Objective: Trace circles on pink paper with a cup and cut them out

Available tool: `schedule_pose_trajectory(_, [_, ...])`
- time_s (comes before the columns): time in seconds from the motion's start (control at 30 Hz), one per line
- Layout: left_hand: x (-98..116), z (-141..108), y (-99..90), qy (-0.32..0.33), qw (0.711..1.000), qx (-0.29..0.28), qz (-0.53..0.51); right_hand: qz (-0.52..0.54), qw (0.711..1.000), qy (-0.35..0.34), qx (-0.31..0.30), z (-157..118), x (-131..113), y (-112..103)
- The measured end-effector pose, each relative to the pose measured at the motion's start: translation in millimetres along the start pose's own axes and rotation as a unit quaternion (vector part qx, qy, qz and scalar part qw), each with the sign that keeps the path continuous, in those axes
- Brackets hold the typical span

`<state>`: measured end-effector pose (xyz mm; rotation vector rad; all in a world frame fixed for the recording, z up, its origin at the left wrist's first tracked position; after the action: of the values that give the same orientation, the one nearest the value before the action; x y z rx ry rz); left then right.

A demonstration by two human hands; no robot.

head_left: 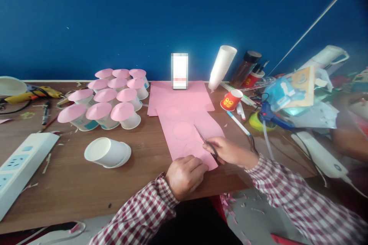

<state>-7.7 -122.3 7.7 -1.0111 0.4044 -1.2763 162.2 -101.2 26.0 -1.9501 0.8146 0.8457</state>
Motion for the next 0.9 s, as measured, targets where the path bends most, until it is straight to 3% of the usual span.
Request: schedule_pose_trajectory(0.9, [-1.2, -2.6, 3.7, -0.006, 1.000, -0.003, 0.009, 0.022, 1.000, -0.015, 0.007, 0.8, -0.2, 2.7])
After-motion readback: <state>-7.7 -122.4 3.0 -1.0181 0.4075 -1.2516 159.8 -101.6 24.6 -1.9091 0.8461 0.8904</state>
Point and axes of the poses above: each hand's wrist, its own z-axis towards the middle knuckle, its own y-axis out of the palm, x = y × z, the point moved 3 cm from there along z, towards the middle knuckle, and after that the axes turned 2 degrees about z, right-handed, at the moved point
